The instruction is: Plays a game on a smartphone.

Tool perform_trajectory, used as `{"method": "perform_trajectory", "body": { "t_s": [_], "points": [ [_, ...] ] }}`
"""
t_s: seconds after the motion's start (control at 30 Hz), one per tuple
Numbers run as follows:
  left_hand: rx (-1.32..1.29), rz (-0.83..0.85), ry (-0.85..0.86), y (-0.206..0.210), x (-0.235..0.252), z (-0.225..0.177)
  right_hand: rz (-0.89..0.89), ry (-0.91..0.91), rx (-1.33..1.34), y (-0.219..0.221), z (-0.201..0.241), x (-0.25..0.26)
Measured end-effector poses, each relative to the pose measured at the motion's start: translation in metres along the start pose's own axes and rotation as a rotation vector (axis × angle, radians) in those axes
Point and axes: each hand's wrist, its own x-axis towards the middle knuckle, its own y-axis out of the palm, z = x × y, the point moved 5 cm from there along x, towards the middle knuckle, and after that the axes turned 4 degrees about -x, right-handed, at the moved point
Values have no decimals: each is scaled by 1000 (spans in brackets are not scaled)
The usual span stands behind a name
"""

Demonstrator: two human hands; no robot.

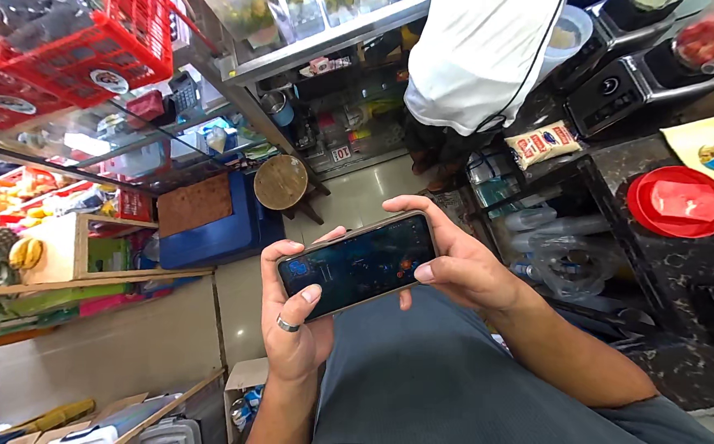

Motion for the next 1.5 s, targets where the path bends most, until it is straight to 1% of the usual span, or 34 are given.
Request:
{"method": "perform_trajectory", "body": {
  "t_s": [0.17, 0.33, 0.47, 0.63, 0.73, 0.8, 1.33, 1.5],
  "points": [
    [-22, 7, 16, -3, -2, -3, -53, -12, -86, 4, -1, 4],
    [-19, 17, 25, -6, -5, -9, -42, -14, -115, 10, -2, 8],
    [-3, -21, 21, -8, -5, -13, 25, 2, -107, 12, -2, 10],
    [21, -32, 32, -9, -6, -12, -75, -8, -195, 15, -3, 11],
    [18, -46, 31, -11, -6, -13, 23, 1, -144, 13, -5, 10],
    [14, -48, 28, -12, -6, -14, 55, 19, -111, 13, -5, 9],
    [5, -53, 34, -13, -8, -15, 96, -4, -64, 16, -5, 11],
    [20, -48, 32, -14, -9, -16, 87, -9, -84, 18, -7, 13]
  ]
}}
